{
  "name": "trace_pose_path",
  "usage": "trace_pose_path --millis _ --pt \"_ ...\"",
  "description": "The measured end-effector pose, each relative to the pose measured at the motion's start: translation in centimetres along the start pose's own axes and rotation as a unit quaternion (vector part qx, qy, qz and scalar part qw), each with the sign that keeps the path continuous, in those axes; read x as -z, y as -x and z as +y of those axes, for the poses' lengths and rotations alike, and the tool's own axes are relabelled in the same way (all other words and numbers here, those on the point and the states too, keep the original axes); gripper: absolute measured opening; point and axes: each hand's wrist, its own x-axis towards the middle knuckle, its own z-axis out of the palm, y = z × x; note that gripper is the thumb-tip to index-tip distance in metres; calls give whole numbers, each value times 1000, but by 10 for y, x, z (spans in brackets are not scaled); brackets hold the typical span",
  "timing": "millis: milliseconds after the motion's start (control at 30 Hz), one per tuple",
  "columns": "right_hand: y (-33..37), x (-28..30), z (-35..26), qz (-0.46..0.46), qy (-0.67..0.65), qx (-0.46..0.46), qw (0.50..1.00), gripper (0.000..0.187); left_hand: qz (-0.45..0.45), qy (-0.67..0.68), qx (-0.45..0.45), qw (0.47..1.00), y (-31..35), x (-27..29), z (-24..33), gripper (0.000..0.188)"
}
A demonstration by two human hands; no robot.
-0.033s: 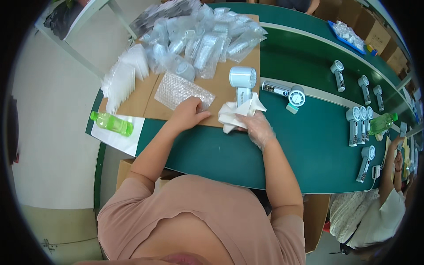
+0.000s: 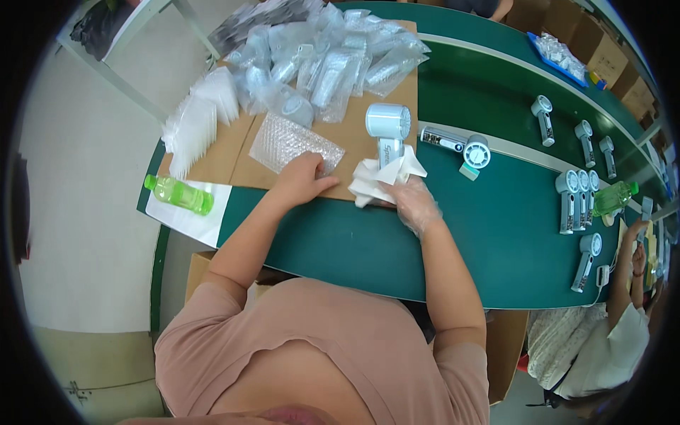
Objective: The person wipes handheld electronic devices with a white cloth at a green workbench. They pick up each device, wipe it thoroughly, and place it on the table. The person also handles a green spray bottle and bubble wrap during the process.
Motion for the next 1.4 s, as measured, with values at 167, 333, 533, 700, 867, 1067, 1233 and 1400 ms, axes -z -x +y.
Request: trace_pose_path --millis 167,333,533,700,867,1067,1233,1400 --pt "5 -4 -5 65 323 64 942 45 51 -11 -4 999 -8 -23 -25 23" --pt "17 -14 -30 46 210 -3 977 50 -84 180 73 977 -7 -1 -20 15" --pt "10 -5 -10 -68 -12 -32 997 44 -111 267 61 955 -4 -7 -31 9" --pt "18 -21 -12 -129 -38 -91 987 44 -115 439 103 885 -1 7 -24 8" --pt "18 -25 -16 -102 132 -126 978 45 -86 490 188 847 -1 1 -54 6" --pt "27 -34 -25 -151 44 -119 980 38 -136 449 183 864 -3 5 -50 8" --pt "19 -44 -21 -141 122 -143 972 36 -142 364 161 906 -15 17 -54 12" --pt "14 -46 -13 -150 107 -139 973 37 37 84 -5 996 -21 14 -32 13"
